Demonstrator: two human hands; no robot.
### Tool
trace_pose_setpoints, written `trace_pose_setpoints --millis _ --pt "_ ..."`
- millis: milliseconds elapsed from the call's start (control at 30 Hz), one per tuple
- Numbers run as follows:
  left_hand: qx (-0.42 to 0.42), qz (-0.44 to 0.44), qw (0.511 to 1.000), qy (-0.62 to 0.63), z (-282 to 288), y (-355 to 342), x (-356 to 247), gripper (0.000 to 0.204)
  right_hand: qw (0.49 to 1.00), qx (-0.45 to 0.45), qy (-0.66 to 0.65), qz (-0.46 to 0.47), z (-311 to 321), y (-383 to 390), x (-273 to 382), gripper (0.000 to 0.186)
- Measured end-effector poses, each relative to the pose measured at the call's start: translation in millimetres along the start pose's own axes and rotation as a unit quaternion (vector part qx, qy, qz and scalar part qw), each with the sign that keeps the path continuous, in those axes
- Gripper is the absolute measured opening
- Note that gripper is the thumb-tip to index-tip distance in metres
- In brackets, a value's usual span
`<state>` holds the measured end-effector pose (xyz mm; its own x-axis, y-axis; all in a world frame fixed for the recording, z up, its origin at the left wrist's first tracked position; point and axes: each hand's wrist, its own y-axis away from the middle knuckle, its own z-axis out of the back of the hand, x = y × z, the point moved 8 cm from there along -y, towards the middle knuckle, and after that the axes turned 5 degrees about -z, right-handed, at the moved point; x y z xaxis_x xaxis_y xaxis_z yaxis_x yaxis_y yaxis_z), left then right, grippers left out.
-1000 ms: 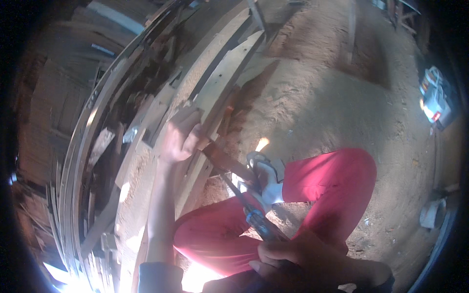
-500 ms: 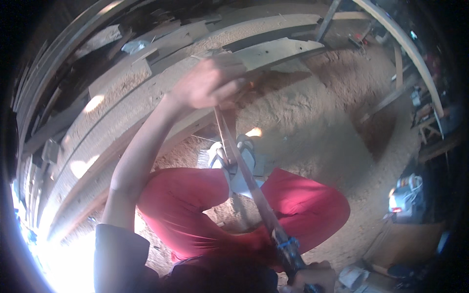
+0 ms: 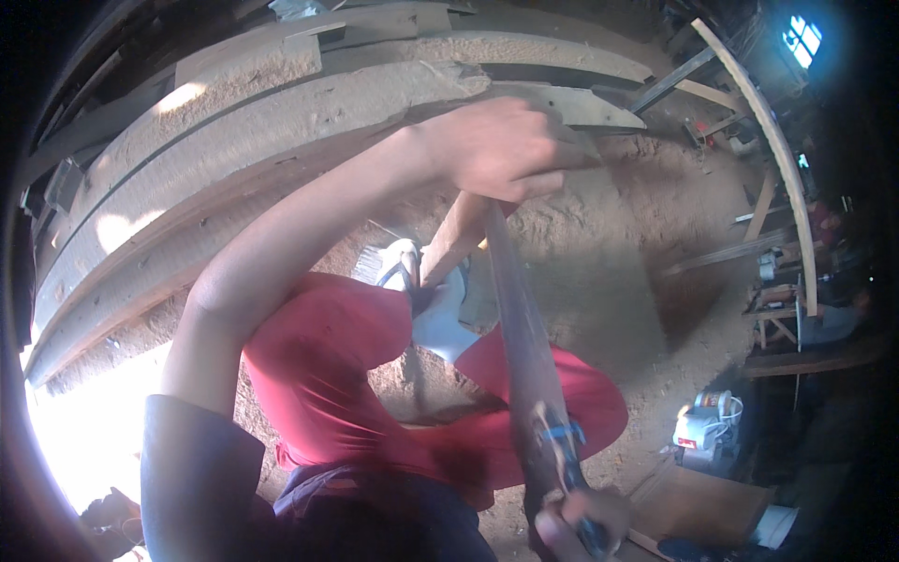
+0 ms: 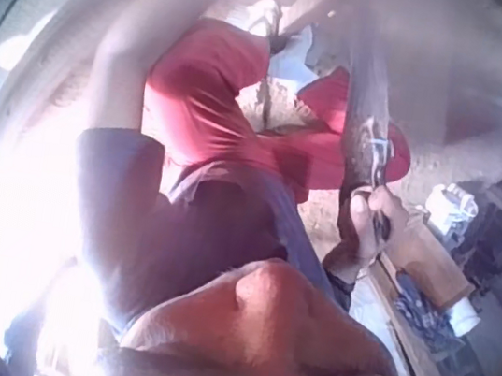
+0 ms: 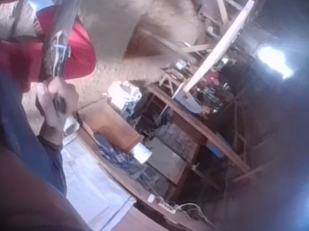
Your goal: The person sits on the floor and uses a hand saw to cut a thin wooden plank. They hold the wood steady with their left hand and saw with their right hand, eventually completing the cut and separating the piece.
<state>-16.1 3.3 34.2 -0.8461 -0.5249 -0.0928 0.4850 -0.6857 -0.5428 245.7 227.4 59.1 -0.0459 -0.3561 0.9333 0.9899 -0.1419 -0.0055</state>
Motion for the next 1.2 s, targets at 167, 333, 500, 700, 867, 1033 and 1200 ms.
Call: trace_pose_setpoints --millis 167,333,500,700,867,1033,1200 --pt "0.017 0.044 0.999 0.001 13.0 11.0 18.4 0.037 0.992 0.12 0.035 -0.011 2.6 0.4 -6.4 0.017" --pt "0.027 0.068 0.997 -0.016 12.5 14.4 7.6 0.039 0.966 0.136 0.154 0.158 -4.9 9.4 13.9 0.018" --pt "0.044 0.075 0.996 0.001 12.0 8.8 6.9 0.037 0.935 0.113 0.177 0.287 12.3 21.3 0.9 0.013" --pt "0.021 0.068 0.997 -0.003 3.2 3.0 13.6 0.038 0.93 0.111 0.168 0.307 6.7 20.1 -3.3 0.008" --pt "0.046 0.109 0.993 -0.022 3.6 7.5 24.7 0.039 0.916 0.095 0.181 0.345 30.7 32.4 -27.1 0.011" --pt "-0.071 0.037 0.997 -0.008 3.8 1.6 19.5 0.036 0.952 0.239 0.011 0.192 -27.9 -8.1 24.5 0.022" --pt "-0.035 0.014 0.998 0.045 20.4 9.0 16.4 0.027 0.95 0.297 -0.078 0.061 -3.4 13.3 31.2 0.023"
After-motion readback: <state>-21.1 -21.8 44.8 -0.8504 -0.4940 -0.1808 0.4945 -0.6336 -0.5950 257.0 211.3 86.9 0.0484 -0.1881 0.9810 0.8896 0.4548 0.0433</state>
